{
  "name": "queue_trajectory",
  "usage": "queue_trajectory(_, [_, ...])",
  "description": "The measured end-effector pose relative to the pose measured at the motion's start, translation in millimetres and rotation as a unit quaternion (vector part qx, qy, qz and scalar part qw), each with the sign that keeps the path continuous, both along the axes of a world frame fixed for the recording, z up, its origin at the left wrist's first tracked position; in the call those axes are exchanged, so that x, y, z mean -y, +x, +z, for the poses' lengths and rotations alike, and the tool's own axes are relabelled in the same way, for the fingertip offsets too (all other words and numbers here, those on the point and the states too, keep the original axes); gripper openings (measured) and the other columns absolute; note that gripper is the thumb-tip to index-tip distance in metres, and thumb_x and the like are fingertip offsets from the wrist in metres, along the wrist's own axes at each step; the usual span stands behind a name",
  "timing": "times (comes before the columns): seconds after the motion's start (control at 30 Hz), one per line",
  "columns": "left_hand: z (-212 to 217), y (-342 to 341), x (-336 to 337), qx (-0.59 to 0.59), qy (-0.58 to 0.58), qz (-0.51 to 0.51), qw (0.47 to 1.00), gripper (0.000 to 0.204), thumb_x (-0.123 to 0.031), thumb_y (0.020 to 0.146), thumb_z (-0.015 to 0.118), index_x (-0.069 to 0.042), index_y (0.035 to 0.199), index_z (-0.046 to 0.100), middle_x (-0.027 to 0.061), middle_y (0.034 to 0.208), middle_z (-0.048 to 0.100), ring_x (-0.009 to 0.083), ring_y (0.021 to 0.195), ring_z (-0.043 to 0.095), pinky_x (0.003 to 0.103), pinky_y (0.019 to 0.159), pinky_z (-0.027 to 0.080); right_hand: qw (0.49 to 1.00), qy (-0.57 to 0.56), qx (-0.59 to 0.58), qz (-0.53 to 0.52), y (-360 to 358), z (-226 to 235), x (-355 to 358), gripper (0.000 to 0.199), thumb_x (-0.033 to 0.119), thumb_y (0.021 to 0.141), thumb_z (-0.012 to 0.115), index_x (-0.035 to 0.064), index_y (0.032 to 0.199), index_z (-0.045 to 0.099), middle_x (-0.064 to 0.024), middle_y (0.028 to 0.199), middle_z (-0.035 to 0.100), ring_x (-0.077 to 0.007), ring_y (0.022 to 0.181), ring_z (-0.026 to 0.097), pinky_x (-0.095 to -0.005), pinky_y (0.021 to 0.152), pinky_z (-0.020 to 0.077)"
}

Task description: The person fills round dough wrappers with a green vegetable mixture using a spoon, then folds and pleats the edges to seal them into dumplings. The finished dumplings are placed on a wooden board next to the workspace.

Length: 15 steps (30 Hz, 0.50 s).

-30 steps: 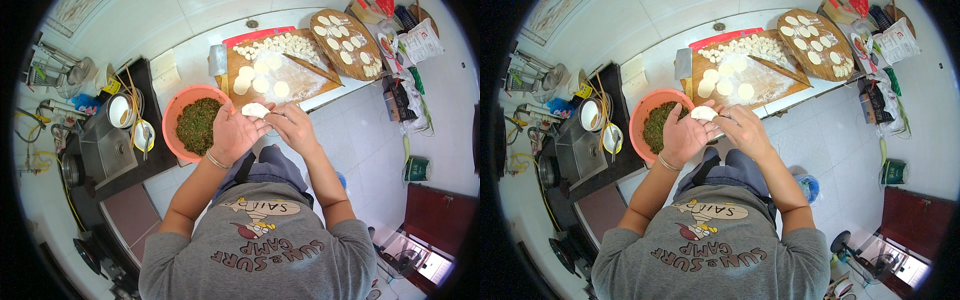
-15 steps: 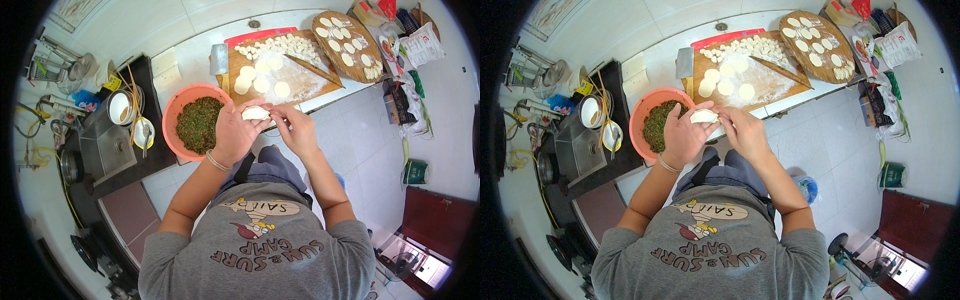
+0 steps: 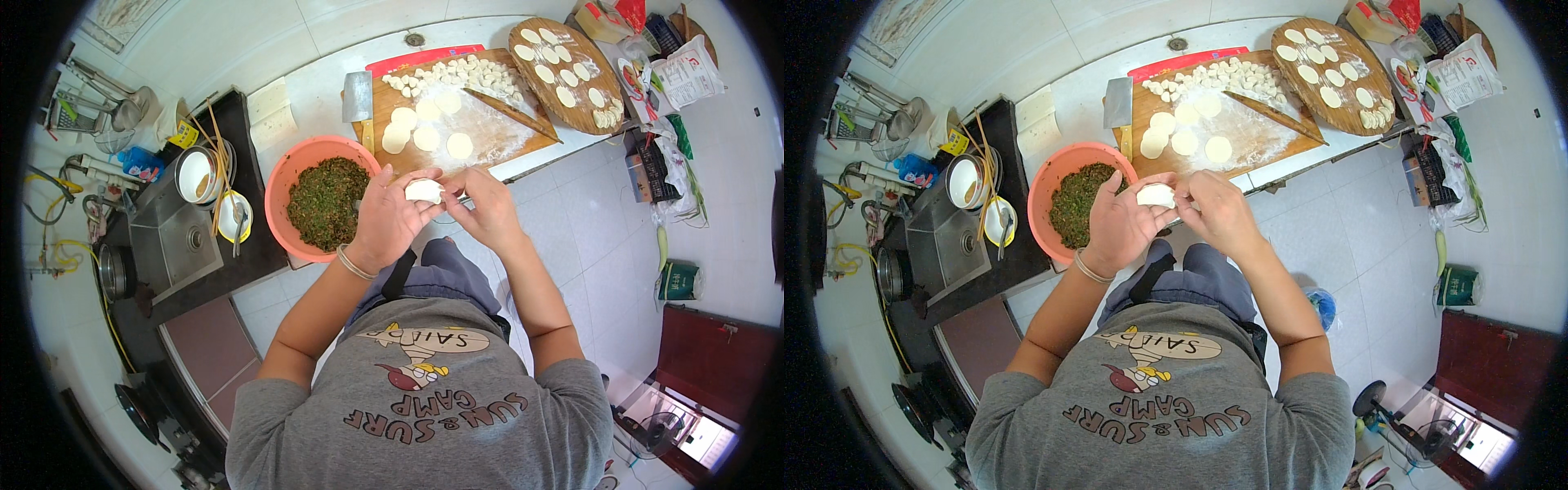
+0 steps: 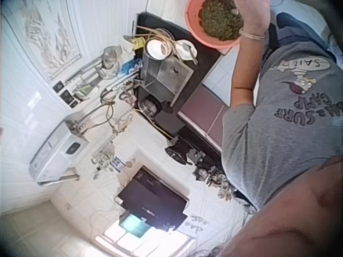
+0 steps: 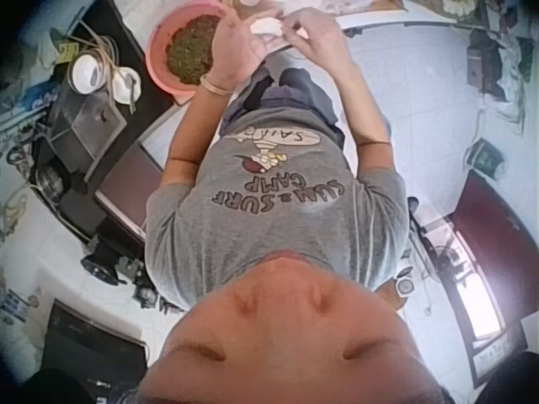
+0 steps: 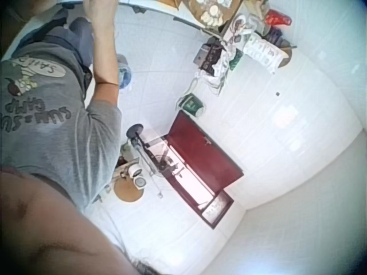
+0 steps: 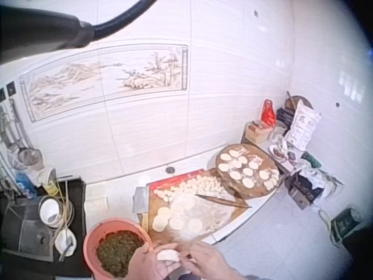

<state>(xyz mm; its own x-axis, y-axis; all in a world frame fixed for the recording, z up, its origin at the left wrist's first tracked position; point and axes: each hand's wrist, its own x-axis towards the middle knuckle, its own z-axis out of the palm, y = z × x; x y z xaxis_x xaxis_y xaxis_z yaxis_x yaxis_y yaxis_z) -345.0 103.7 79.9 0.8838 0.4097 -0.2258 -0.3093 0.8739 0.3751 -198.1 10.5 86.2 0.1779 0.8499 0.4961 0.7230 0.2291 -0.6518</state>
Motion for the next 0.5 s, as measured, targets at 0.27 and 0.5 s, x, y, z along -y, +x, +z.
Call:
queue_trajectory(0.27, [0.1, -0.5, -6.7, 0.007, 0.011, -0.017, 1.0, 0.064, -0.044, 0.098, 0.023, 0.012, 0.124, 0.039, 0.0261, 0.123, 0.046, 0.0374, 0.119, 0.047, 0.047, 0.106, 0.034, 1.0, 0.008, 0.002, 0.03, 6.9, 15.7, -0.4, 0.018, -0.001, 0.073, 0.065, 0.0044, 0.09, 0.064, -0.008, 0.082, 0.063, -0.025, 0.073, 0.062, -0.0331, 0.065, 0.0501])
queue_trajectory(0.5, [2.3, 0.6, -6.9, 0.004, -0.007, -0.038, 0.999, 0.064, -0.044, 0.098, 0.023, 0.012, 0.123, 0.039, 0.0267, 0.123, 0.044, 0.038, 0.118, 0.047, 0.047, 0.107, 0.033, 0.995, 0.018, 0.052, 0.083, 18.1, 10.8, -4.4, 0.016, -0.001, 0.07, 0.066, 0.0037, 0.085, 0.065, -0.0067, 0.083, 0.064, -0.0237, 0.077, 0.062, -0.033, 0.066, 0.0503])
